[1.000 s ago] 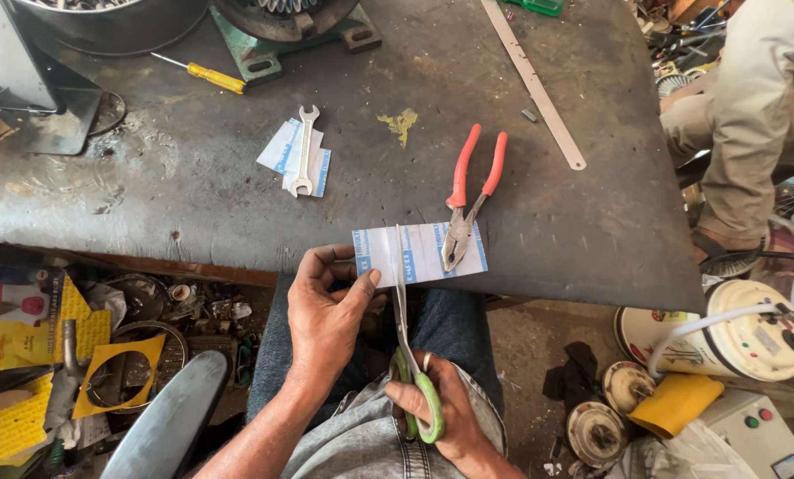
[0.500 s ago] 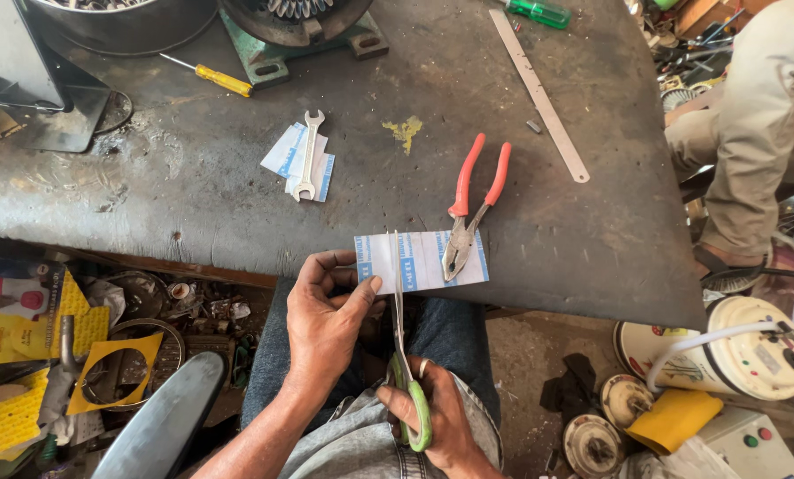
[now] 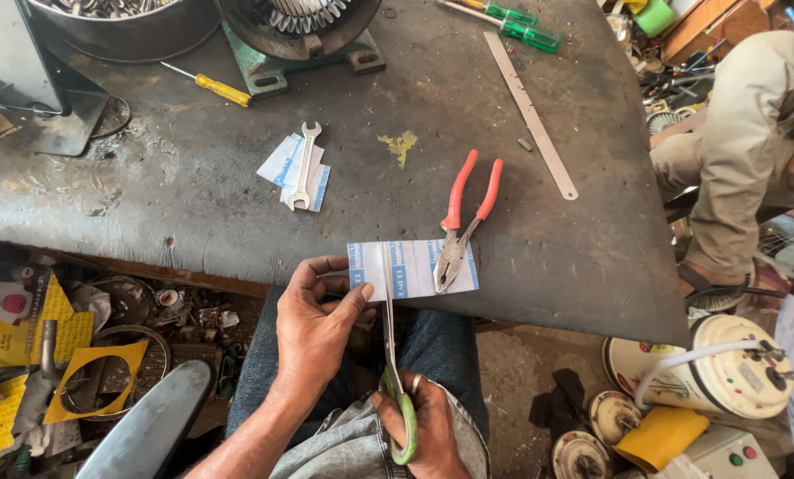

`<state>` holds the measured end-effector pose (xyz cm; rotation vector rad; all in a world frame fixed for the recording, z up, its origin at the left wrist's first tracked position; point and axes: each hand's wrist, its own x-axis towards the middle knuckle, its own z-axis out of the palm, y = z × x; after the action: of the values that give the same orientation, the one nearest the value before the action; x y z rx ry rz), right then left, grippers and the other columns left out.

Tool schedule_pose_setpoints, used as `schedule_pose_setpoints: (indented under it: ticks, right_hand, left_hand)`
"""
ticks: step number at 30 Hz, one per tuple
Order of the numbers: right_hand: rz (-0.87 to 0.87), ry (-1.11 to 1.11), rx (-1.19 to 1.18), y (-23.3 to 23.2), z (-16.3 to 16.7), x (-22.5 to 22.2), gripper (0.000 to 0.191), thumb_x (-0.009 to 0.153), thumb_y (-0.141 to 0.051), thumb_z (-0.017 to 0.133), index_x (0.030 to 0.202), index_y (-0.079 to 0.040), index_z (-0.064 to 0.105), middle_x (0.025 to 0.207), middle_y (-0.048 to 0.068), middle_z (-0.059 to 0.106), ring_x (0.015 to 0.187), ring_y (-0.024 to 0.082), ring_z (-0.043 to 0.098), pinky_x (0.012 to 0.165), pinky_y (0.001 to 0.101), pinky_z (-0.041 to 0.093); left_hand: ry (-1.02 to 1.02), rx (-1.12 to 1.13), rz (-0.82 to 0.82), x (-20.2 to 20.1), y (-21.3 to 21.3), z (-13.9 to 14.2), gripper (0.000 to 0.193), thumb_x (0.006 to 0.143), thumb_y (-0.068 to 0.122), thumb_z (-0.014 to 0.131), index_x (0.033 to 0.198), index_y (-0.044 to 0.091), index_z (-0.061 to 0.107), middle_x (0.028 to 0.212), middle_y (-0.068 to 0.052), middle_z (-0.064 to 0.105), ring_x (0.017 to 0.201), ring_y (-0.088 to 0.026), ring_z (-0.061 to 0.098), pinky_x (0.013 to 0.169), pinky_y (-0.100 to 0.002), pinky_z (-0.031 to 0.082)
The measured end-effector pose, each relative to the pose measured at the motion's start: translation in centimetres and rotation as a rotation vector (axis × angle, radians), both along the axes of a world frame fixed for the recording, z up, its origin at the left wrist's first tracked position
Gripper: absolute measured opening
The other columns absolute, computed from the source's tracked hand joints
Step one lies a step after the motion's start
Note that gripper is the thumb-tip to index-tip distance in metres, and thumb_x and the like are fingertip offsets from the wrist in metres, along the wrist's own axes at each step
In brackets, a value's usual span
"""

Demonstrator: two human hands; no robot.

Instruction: The person cuts strips of white insulating tape with green-handled scissors, then folds and places them into the slots of a green electric motor stator. They use pliers to press the tape into place and a wrench to smooth the edges. The person repeats this process for several slots.

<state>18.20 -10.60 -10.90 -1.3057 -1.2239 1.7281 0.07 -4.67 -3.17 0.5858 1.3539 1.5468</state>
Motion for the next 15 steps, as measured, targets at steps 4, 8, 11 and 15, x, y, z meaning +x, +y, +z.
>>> schedule_pose_setpoints:
  ticks: [4, 8, 11, 15]
  right_hand:
    - [0.012, -0.062, 0.114, 0.2, -0.1, -0.1, 0.012, 0.081, -0.008, 0.079, 0.082, 0.000, 0.070, 0.062, -0.003, 0.060, 0.056, 0.004, 0.051, 0.050, 0.0246, 0.041]
    - [0.026, 0.022, -0.025, 1.5, 0.8, -0.3, 0.013, 0.081, -0.008, 0.078, 0.084, 0.001, 0.069, 0.065, -0.003, 0.059, 0.059, 0.005, 0.051, 0.052, 0.0243, 0.039]
    - [-0.018, 0.046, -0.087, 2.8, 0.9, -0.8, 0.013, 0.081, -0.008, 0.077, 0.084, 0.002, 0.069, 0.063, 0.000, 0.060, 0.056, 0.008, 0.050, 0.050, 0.0261, 0.038]
    - [-0.019, -0.092, 0.002, 3.3, -0.5, -0.4, 0.017, 0.081, -0.010, 0.077, 0.090, 0.003, 0.074, 0.065, 0.002, 0.065, 0.058, 0.009, 0.056, 0.053, 0.0279, 0.044]
  left_hand:
    - [-0.017, -0.001, 0.006, 0.0, 0.1, 0.0, 0.038, 0.084, -0.001, 0.074, 0.119, -0.003, 0.059, 0.093, -0.013, 0.072, 0.074, -0.014, 0.072, 0.063, -0.026, 0.063]
    - [-0.032, -0.028, 0.007, 0.0, 0.3, 0.3, 0.040, 0.083, -0.002, 0.074, 0.120, -0.002, 0.058, 0.092, -0.013, 0.072, 0.074, -0.015, 0.072, 0.062, -0.026, 0.063]
    - [-0.044, -0.010, 0.013, 0.0, 0.3, 0.5, 0.040, 0.083, -0.002, 0.074, 0.120, -0.002, 0.058, 0.092, -0.013, 0.072, 0.076, -0.015, 0.073, 0.063, -0.027, 0.063]
    - [-0.030, -0.088, 0.013, -0.2, 0.4, 0.5, 0.039, 0.083, -0.001, 0.074, 0.119, -0.001, 0.059, 0.092, -0.012, 0.073, 0.076, -0.016, 0.074, 0.064, -0.027, 0.064]
